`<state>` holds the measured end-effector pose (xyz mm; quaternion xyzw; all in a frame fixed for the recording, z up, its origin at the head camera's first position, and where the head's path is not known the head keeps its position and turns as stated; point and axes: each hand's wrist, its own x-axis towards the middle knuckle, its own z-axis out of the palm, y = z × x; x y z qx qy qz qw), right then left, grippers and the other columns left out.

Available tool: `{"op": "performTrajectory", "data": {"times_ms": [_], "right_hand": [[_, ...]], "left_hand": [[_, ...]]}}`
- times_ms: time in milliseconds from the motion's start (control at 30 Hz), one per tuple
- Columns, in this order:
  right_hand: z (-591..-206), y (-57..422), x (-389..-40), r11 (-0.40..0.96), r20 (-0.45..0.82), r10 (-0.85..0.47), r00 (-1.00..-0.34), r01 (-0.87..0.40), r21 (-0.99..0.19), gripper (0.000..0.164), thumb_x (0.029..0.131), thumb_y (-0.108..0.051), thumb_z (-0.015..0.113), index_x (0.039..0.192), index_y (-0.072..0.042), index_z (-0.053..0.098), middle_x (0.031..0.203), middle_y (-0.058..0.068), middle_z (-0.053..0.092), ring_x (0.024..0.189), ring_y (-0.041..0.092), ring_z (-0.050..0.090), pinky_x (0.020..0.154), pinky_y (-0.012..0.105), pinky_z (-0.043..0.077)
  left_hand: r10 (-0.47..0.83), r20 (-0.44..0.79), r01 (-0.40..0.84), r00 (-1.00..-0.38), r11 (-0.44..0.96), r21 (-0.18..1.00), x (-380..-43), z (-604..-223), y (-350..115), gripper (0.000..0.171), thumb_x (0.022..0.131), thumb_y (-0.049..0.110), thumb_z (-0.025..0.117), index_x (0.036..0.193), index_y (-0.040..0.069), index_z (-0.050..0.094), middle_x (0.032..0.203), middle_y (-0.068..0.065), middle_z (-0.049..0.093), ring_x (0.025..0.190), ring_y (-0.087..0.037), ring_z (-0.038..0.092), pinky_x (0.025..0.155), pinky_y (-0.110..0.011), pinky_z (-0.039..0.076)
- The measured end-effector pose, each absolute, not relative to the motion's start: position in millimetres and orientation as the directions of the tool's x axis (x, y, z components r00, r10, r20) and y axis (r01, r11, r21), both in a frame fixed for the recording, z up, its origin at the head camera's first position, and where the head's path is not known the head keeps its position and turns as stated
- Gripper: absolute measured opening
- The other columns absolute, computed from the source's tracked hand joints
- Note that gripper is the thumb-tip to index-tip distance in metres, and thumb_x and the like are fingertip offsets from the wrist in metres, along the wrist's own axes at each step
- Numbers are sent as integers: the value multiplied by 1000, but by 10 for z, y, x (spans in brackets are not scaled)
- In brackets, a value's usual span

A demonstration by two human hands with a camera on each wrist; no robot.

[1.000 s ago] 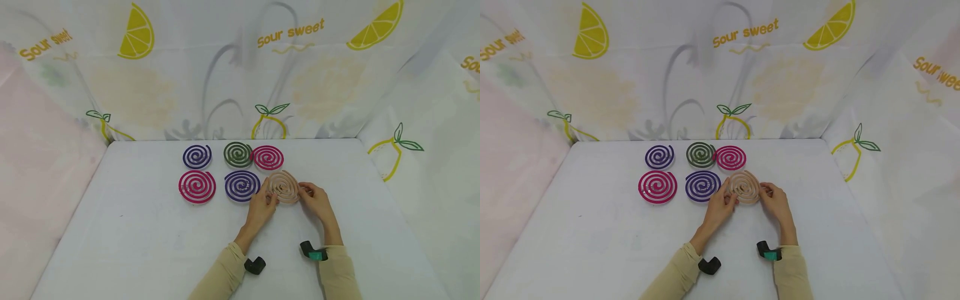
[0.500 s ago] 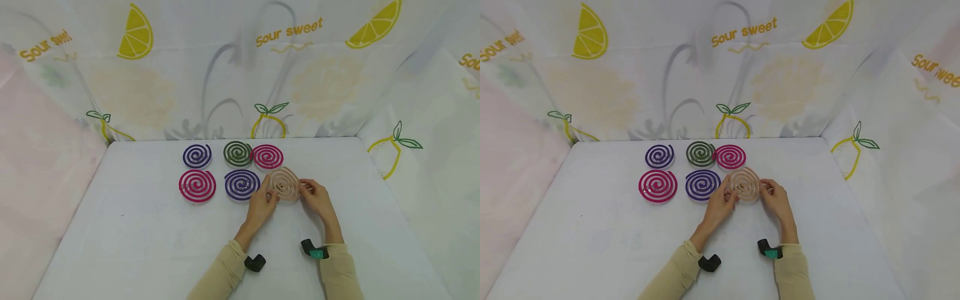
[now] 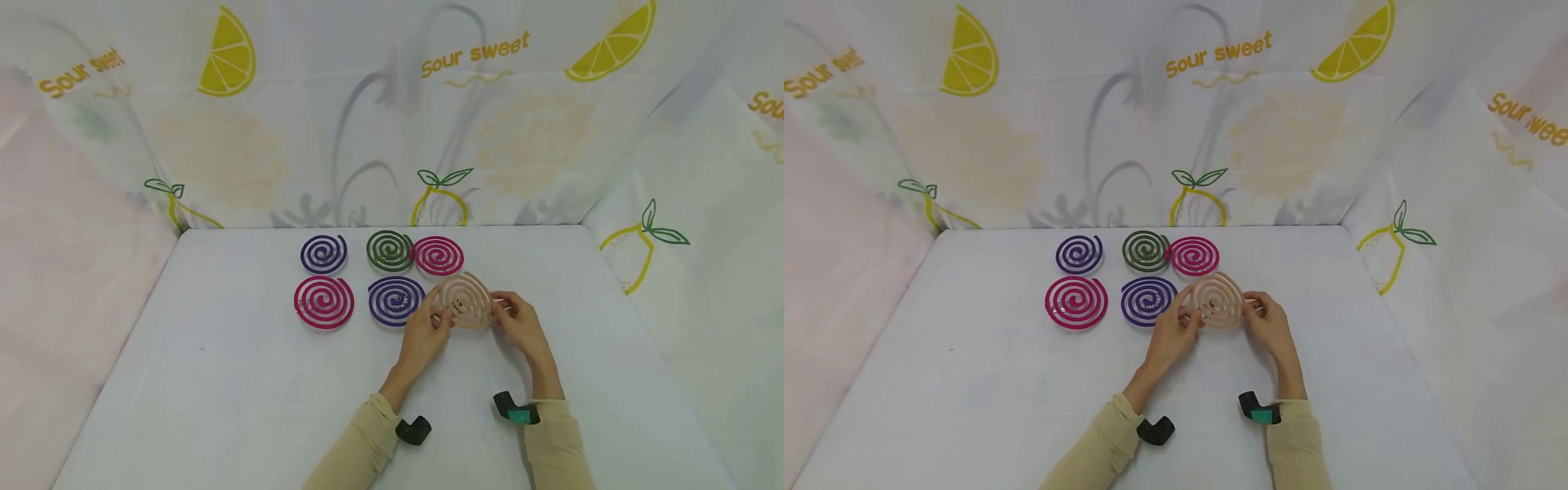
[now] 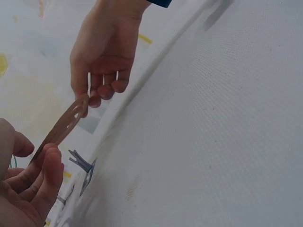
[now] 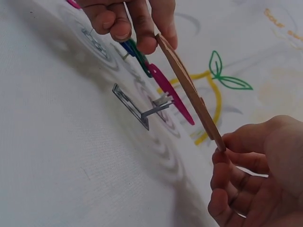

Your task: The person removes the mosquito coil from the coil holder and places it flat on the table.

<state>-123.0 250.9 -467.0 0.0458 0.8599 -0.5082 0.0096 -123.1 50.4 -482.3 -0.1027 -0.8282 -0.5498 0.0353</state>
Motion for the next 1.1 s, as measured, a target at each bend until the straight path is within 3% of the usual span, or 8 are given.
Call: {"op": "performTrajectory", "data": {"times_ms": [200,600,967,1100], "right_hand": [[-4457,2417,-1151,442,-100,49,-994,111,-890,30,95,-11,54,121,5,55,97,22,59,67,9,54,55,19,42],[-4239,2332,-1035,454,-92,11,-996,87,-887,28,94,-7,55,117,9,54,92,24,59,66,11,55,56,19,42],[-4324,2325,-974,485,-116,-41,-992,82,-871,27,94,-7,54,116,8,53,90,24,59,65,9,51,54,20,42],[-4519,2410,-992,490,-98,-68,-993,52,-870,28,94,-11,56,117,6,53,92,24,61,65,5,51,56,20,42]], "left_hand": [[96,218,238,-971,324,916,-1189,-4775,465,46,88,11,60,133,12,50,78,-4,70,50,-1,60,48,-16,46],[98,171,193,-980,298,935,-1151,-4693,402,31,89,11,60,121,12,57,81,-7,70,51,-4,61,48,-18,48],[136,146,183,-980,325,928,-1129,-4706,333,28,91,14,59,119,11,57,79,-6,71,49,-2,59,48,-19,48],[148,151,192,-977,322,927,-1113,-4719,317,27,92,14,59,118,9,57,78,-8,71,49,-3,59,48,-18,48]]}}
